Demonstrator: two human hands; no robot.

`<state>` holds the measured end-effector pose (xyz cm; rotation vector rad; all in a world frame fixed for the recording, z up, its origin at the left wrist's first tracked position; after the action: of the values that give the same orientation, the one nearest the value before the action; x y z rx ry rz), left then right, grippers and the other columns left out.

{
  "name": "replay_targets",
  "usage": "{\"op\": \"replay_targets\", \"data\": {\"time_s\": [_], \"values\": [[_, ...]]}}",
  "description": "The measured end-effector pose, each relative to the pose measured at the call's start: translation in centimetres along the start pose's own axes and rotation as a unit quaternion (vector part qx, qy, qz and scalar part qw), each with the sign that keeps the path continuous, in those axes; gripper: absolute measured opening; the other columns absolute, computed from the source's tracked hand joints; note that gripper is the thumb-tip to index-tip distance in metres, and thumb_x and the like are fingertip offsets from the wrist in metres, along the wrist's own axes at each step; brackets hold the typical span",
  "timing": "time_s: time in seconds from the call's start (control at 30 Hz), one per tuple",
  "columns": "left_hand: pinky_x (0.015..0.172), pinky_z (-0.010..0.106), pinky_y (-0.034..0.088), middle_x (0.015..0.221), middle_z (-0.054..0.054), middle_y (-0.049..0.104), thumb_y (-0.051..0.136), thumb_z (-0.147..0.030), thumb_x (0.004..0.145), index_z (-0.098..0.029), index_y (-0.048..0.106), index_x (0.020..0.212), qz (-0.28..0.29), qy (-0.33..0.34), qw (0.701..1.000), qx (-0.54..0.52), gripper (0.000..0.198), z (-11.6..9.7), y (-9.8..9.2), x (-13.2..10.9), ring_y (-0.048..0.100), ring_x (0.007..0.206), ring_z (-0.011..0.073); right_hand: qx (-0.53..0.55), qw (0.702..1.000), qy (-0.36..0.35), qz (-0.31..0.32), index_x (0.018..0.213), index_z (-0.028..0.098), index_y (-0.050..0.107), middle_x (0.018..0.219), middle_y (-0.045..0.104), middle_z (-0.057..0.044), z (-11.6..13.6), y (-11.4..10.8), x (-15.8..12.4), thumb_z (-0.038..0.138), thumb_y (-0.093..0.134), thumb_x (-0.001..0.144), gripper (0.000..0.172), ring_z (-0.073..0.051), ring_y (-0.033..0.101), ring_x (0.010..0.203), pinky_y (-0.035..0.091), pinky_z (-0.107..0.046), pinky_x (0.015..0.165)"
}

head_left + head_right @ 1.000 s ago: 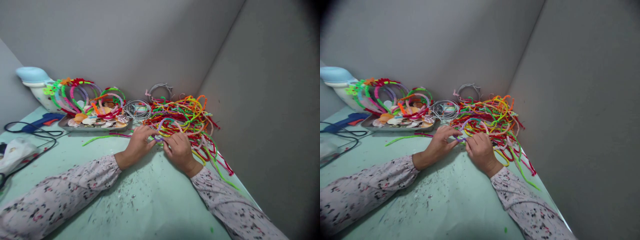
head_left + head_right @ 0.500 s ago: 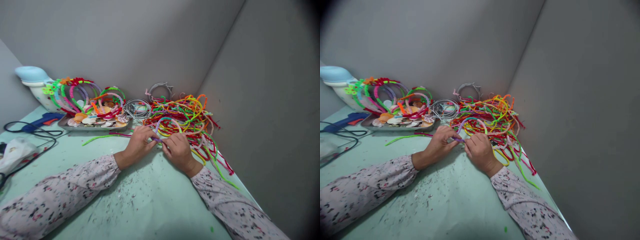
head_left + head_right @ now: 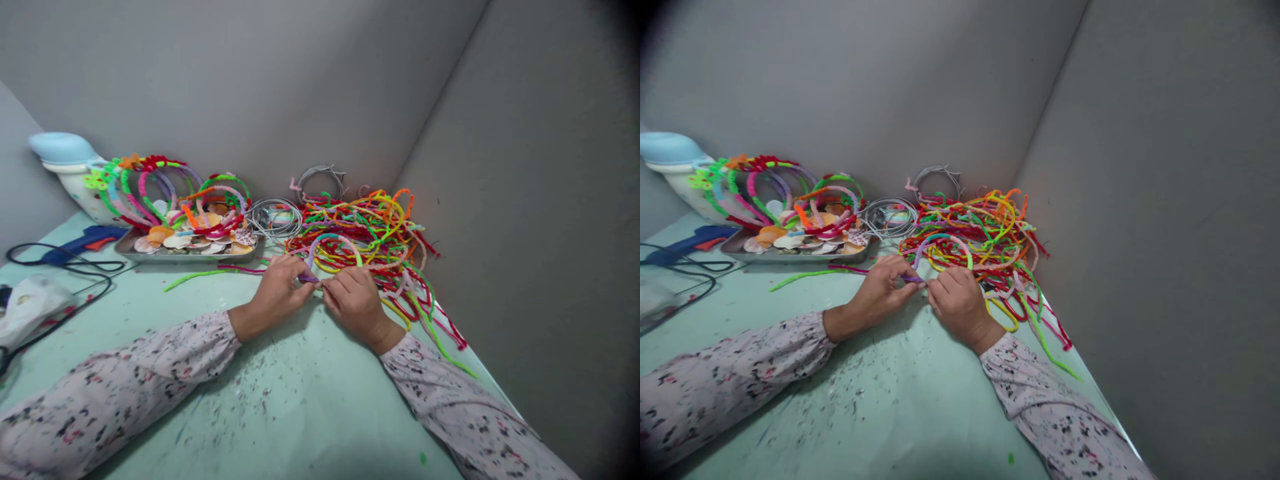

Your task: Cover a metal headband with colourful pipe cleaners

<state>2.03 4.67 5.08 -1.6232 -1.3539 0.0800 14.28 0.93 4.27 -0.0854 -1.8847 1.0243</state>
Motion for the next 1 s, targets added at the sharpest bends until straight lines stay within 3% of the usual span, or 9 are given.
{"op": "replay_targets", "data": {"time_s": [0.17,0.63,0.9,1.0], "values": [[0.081,0.035,0.037,0.079,0.003,0.065,0.060,-0.022,0.080,-0.020,0.064,0.077,0.013,-0.002,1.000,0.016,0.006,0.0,0.2,0.1,0.055,0.083,0.0197,0.005,1.000,0.007,-0.001,0.080,0.017,0.063,0.072,0.058,-0.005,-0.2,0.1,-0.1,0.020,0.053,0.086,0.012,-0.020,0.047,0.081,0.035,-0.035,0.078],[0.076,0.034,0.037,0.069,0.001,0.059,0.061,-0.024,0.078,-0.018,0.055,0.065,0.006,-0.033,0.999,0.004,0.015,-0.1,0.2,0.1,0.051,0.074,0.0180,-0.006,1.000,-0.022,0.017,0.074,0.018,0.060,0.070,0.058,-0.004,0.5,0.3,-0.1,0.022,0.052,0.088,0.017,-0.019,0.048,0.077,0.033,-0.035,0.076],[0.085,0.036,0.041,0.091,0.005,0.066,0.060,-0.023,0.081,-0.018,0.064,0.087,0.006,-0.038,0.998,-0.045,0.009,0.4,0.3,0.1,0.057,0.091,0.0203,0.013,0.999,0.044,0.005,0.084,0.016,0.065,0.077,0.062,-0.006,-0.9,0.3,-0.1,0.021,0.055,0.086,0.011,-0.020,0.049,0.082,0.037,-0.035,0.078],[0.085,0.036,0.042,0.090,0.005,0.067,0.061,-0.021,0.080,-0.018,0.065,0.087,0.001,-0.045,0.998,-0.046,0.009,0.6,0.3,0.2,0.057,0.090,0.0201,0.029,0.998,0.051,0.012,0.087,0.016,0.065,0.079,0.063,-0.006,-1.0,0.4,-0.1,0.023,0.054,0.087,0.013,-0.021,0.050,0.083,0.038,-0.037,0.078]]}}
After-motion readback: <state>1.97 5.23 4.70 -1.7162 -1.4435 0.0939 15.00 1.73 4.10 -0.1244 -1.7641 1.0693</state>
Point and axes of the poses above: each hand's wrist, its own x-axis towards the middle knuckle, its own y-axis out of the palm, z = x × y, the point moved 7 cm from there along x, towards the middle knuckle
